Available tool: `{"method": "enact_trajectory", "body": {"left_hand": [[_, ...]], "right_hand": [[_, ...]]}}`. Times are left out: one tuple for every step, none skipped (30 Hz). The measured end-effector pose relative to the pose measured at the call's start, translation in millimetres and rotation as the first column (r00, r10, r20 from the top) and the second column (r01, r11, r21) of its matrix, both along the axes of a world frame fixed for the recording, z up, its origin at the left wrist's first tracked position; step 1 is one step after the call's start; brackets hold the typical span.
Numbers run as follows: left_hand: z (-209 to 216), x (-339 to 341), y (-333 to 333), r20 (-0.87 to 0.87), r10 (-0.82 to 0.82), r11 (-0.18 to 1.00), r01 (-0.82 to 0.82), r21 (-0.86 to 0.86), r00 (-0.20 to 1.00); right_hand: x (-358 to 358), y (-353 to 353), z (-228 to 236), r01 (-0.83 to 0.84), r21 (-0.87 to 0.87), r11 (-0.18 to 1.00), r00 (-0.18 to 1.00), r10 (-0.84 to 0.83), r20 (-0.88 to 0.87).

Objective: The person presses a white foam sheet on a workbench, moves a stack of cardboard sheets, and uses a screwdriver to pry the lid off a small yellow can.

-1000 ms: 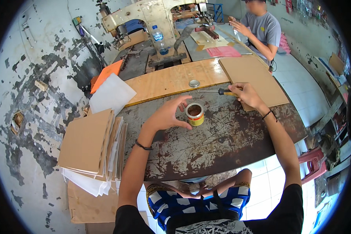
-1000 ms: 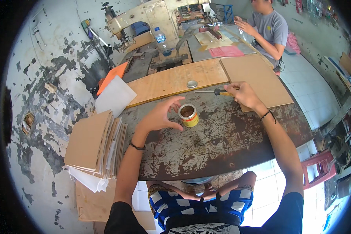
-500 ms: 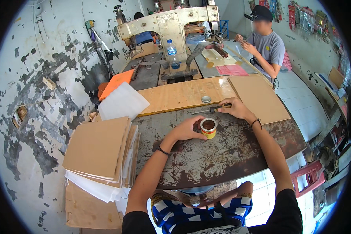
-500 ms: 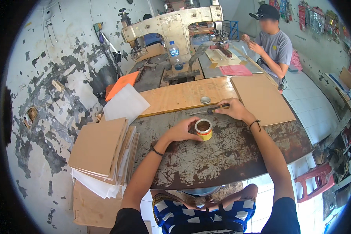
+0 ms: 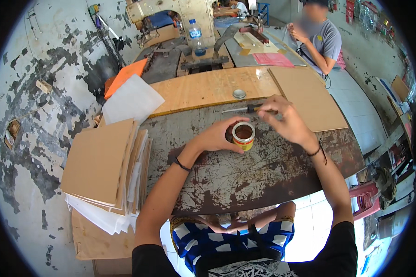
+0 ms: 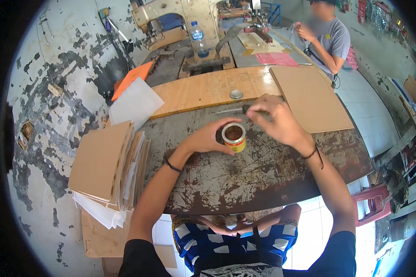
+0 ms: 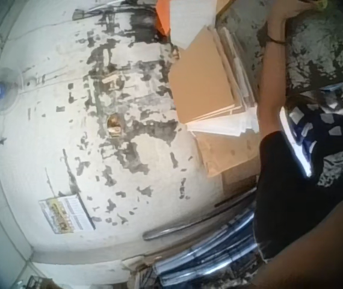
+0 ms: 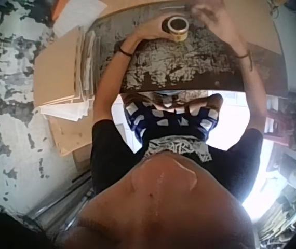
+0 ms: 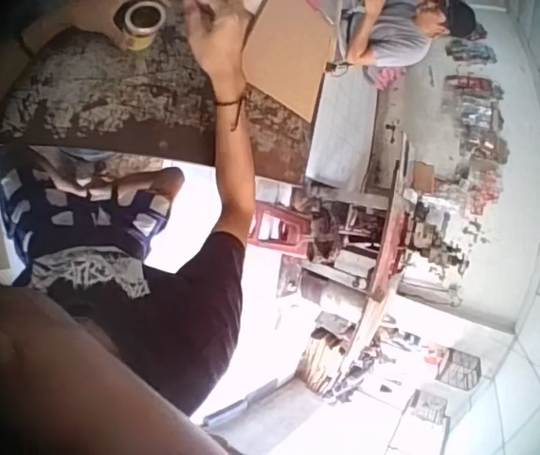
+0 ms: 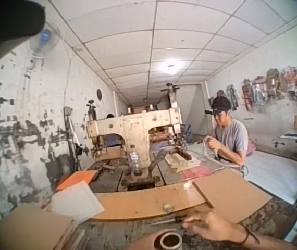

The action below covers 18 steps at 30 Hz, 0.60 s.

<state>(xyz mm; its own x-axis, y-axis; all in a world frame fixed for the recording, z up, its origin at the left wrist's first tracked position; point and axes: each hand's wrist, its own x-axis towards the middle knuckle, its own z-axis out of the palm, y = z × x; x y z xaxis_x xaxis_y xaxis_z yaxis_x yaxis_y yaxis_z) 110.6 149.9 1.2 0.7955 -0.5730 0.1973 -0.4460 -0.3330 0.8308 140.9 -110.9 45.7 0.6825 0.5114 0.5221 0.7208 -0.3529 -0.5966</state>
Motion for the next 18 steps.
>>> {"method": "enact_trajectory", "body": {"left_hand": [[1, 2, -1, 0.033, -0.022, 1.0, 0.022, 0.003, 0.999], [0, 7, 2, 0.054, -0.034, 0.991, 0.027, 0.129, 0.998], [-4, 9, 3, 0.046, -0.032, 0.989, 0.025, 0.149, 0.998], [-2, 8, 1, 0.034, -0.035, 0.984, 0.029, 0.176, 0.999], [1, 8, 0, 0.022, -0.037, 0.978, 0.032, 0.204, 0.999], [3, 9, -1, 0.046, -0.066, 0.969, 0.053, 0.242, 0.997], [2, 10, 0, -0.03, -0.06, 0.982, 0.065, 0.177, 0.998], [0, 10, 1, -0.106, -0.058, 0.991, 0.07, 0.111, 0.993], [-1, 9, 2, -0.182, -0.06, 0.997, 0.069, 0.045, 0.982], [1, 9, 1, -0.217, -0.058, 0.997, 0.069, 0.046, 0.974], [0, 11, 1, -0.213, -0.059, 0.996, 0.072, 0.055, 0.975], [-4, 13, 2, -0.209, -0.06, 0.995, 0.075, 0.063, 0.976], [-5, 14, 3, -0.203, -0.058, 0.995, 0.074, 0.074, 0.978], [-5, 15, 3, -0.165, -0.061, 0.992, 0.078, 0.1, 0.984], [-6, 16, 4, -0.126, -0.066, 0.989, 0.082, 0.125, 0.99], [-6, 14, 4, -0.091, -0.068, 0.985, 0.081, 0.15, 0.994], [-5, 14, 4, -0.047, -0.1, 0.972, 0.107, 0.209, 0.994], [-4, 15, 5, -0.006, -0.134, 0.954, 0.13, 0.269, 0.991]], "right_hand": [[-11, 4, 2, -0.042, -0.011, 0.999, 0.998, 0.042, 0.052], [-19, 10, 0, -0.082, -0.019, 0.996, 0.991, 0.083, 0.102], [-27, 15, -1, -0.123, -0.028, 0.992, 0.981, 0.125, 0.15], [-35, 15, -2, -0.114, -0.06, 0.992, 0.98, 0.122, 0.16], [-35, 16, -8, -0.105, -0.066, 0.992, 0.98, 0.115, 0.16], [-34, 16, -15, -0.097, -0.073, 0.993, 0.981, 0.108, 0.159], [-33, 16, -18, -0.095, -0.081, 0.992, 0.981, 0.107, 0.164], [-31, 17, -17, -0.085, -0.093, 0.992, 0.983, 0.099, 0.156], [-29, 16, -18, -0.084, -0.086, 0.993, 0.982, 0.097, 0.164], [-25, 13, -17, -0.076, -0.083, 0.994, 0.98, 0.09, 0.177], [-23, 11, -17, -0.069, -0.08, 0.994, 0.978, 0.083, 0.191], [-22, 10, -16, -0.069, -0.074, 0.995, 0.979, 0.082, 0.187], [-23, 9, -13, -0.074, -0.068, 0.995, 0.979, 0.085, 0.186], [-23, 9, -10, -0.078, -0.062, 0.995, 0.979, 0.088, 0.185], [-23, 8, -8, -0.083, -0.053, 0.995, 0.987, 0.09, 0.137], [-23, 8, -6, -0.093, -0.045, 0.995, 0.992, 0.096, 0.085], [-23, 8, -5, -0.102, -0.036, 0.994, 0.994, 0.103, 0.034], [-22, 8, -1, -0.147, -0.055, 0.988, 0.988, 0.144, -0.06]]}}
